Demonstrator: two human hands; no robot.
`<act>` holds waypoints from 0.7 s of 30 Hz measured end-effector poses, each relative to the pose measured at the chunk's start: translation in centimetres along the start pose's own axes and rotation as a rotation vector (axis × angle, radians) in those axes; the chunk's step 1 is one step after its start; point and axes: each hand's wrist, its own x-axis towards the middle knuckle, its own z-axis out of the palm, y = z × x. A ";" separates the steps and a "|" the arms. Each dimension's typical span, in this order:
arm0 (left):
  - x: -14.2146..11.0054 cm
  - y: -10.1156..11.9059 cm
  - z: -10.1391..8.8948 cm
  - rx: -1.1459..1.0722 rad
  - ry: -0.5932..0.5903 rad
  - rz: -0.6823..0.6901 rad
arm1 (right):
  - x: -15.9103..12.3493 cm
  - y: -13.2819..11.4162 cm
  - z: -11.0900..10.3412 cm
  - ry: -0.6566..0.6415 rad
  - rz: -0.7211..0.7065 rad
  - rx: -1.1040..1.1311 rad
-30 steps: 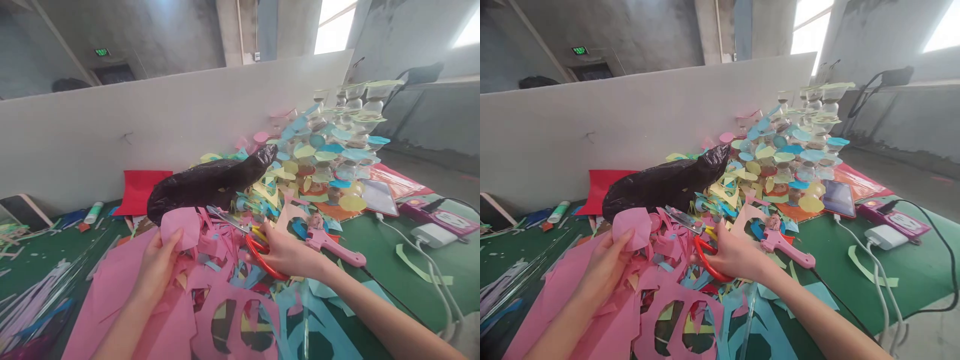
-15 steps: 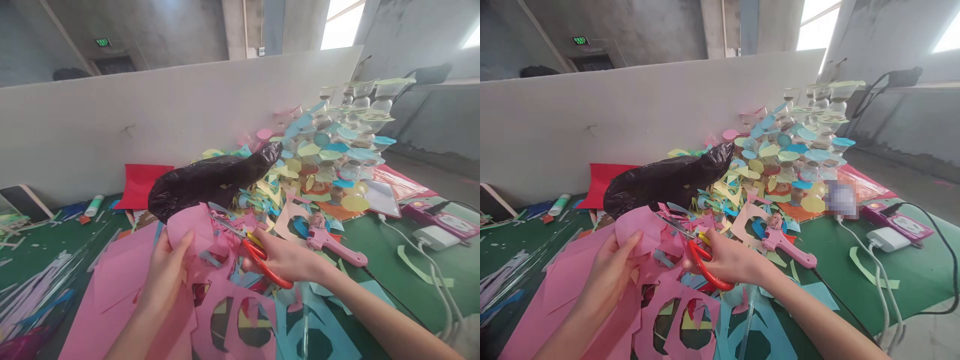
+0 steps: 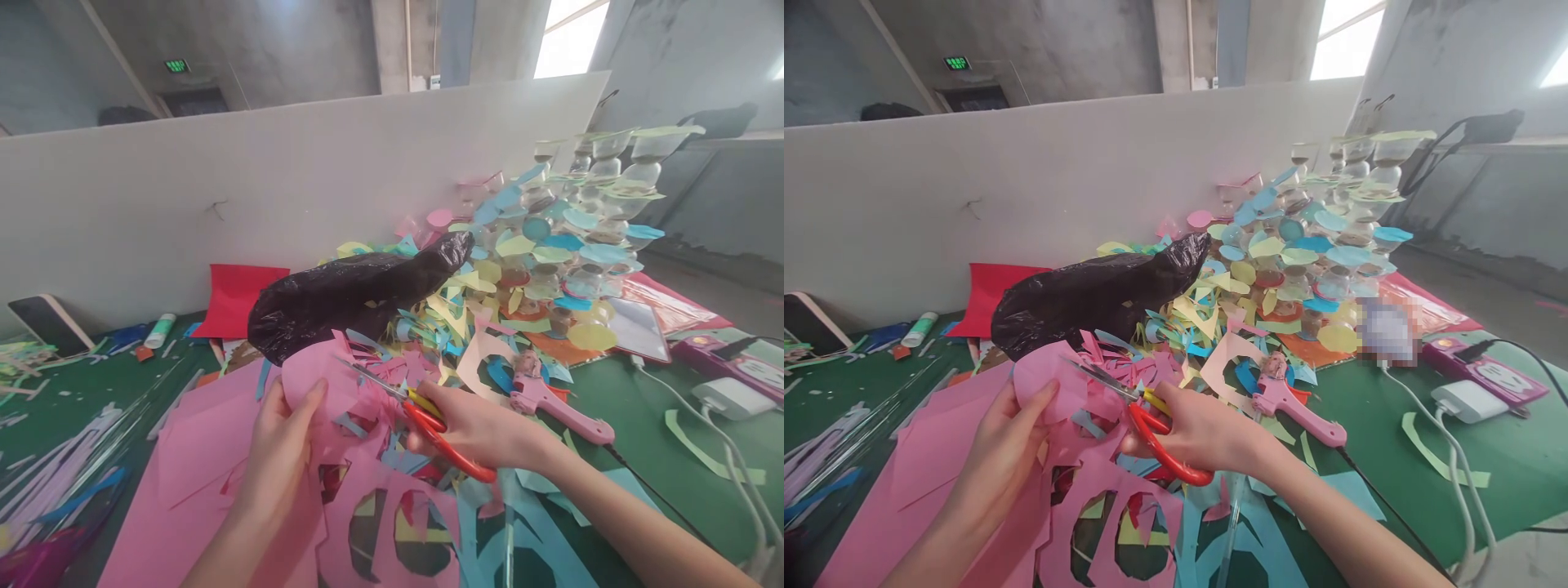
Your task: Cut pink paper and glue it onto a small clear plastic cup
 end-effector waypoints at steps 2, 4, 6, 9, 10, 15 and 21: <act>-0.5 0.1 0.3 0.024 -0.015 -0.045 | 0.0 0.0 0.1 -0.002 0.000 -0.017; -0.9 0.3 0.8 0.032 -0.006 -0.045 | 0.1 0.1 0.3 -0.001 -0.006 -0.018; -1.2 0.4 1.1 0.017 -0.013 -0.022 | 0.1 0.3 0.4 -0.003 -0.008 -0.017; -1.3 0.3 1.2 0.002 -0.034 -0.024 | 0.2 0.5 0.5 0.015 -0.006 -0.032; -1.2 0.3 1.1 0.002 -0.035 -0.029 | 0.3 0.5 0.5 0.030 -0.007 -0.038; -0.5 -0.4 0.1 0.021 -0.054 -0.008 | 0.5 0.5 0.6 0.047 -0.025 -0.005; 0.0 -0.6 -0.6 0.028 -0.090 0.030 | 0.2 0.6 0.2 0.019 -0.078 -0.009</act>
